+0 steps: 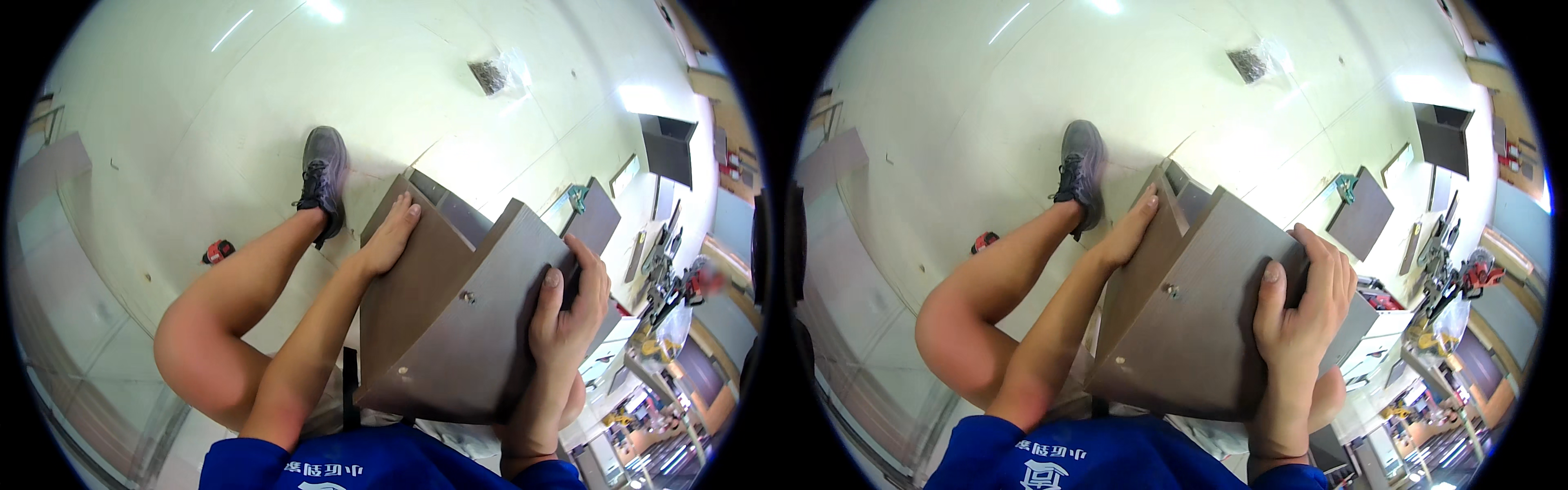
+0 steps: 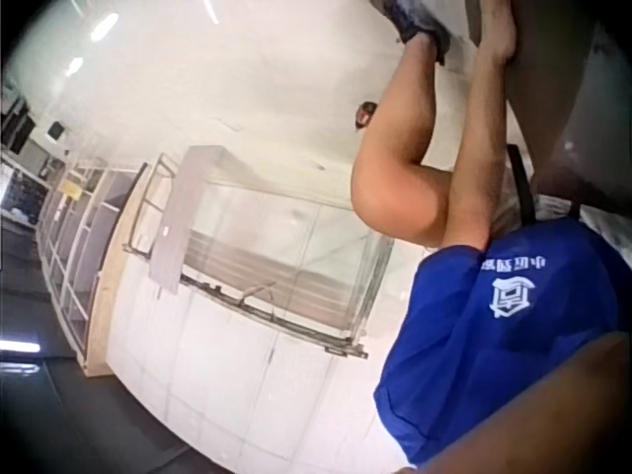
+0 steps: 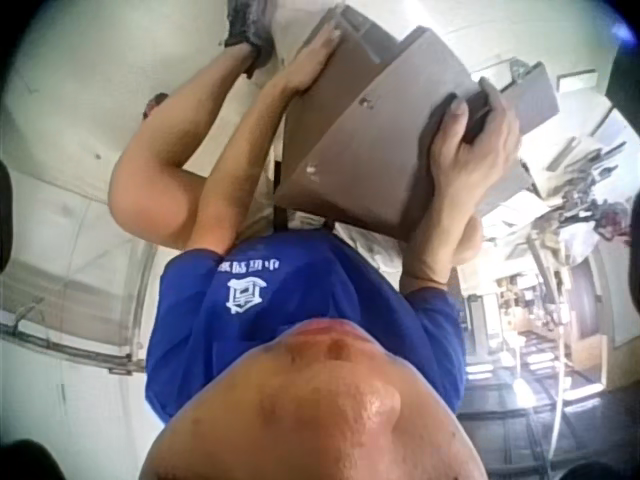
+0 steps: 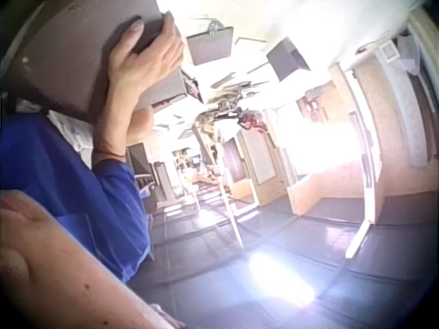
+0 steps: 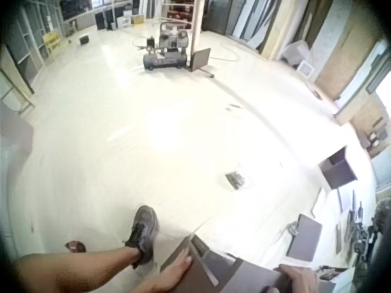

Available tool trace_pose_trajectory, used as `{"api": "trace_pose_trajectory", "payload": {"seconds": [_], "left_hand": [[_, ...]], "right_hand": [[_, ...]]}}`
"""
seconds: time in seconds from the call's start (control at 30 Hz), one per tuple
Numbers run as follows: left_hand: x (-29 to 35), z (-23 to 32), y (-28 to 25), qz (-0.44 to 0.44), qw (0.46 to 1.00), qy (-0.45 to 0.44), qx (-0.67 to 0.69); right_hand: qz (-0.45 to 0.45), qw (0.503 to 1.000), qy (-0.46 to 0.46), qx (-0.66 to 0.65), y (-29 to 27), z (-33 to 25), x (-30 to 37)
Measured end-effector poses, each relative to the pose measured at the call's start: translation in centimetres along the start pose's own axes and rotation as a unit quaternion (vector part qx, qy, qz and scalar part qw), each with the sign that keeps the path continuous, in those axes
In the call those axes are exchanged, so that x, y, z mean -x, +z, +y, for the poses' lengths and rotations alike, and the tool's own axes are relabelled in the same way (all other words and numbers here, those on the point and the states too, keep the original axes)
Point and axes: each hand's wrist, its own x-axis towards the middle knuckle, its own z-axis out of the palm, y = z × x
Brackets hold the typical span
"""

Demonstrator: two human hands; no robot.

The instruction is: The person sits on the floor and assembles a small wooden cabinet using a cordless drill. They align pre-drilled holes on multiple panels, insert screws, and tighten them to join the pieces together.

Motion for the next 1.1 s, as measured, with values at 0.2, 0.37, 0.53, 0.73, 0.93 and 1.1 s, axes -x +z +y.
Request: {"api": "trace_pose_trajectory", "payload": {"seconds": [0.2,0.37,0.53,0.73,0.93,1.1], "left_hand": [[0.0,-0.9,0.3,-0.009,0.999,0.009,0.042],[0.2,-2.0,0.3,0.001,0.997,0.006,0.081],[0.0,-2.1,0.2,0.017,0.996,-0.005,0.09],[0.6,0.6,0.3,0.032,0.994,0.017,0.103],[0.5,1.0,0.6,0.022,0.995,0.034,0.087],[0.6,1.1,0.5,0.015,0.996,0.041,0.076]], "right_hand": [[-0.038,0.999,-0.03,-0.019,-0.9,1.0,-0.4],[-0.058,0.996,-0.033,-0.056,-1.0,1.8,-0.7],[-0.084,0.994,-0.031,-0.067,-1.4,2.0,-0.8],[-0.076,0.994,-0.028,-0.069,-1.4,2.0,-0.8],[-0.075,0.994,-0.027,-0.07,-1.5,1.9,-1.1],[-0.085,0.993,-0.025,-0.073,-1.7,1.9,-1.2]]}}
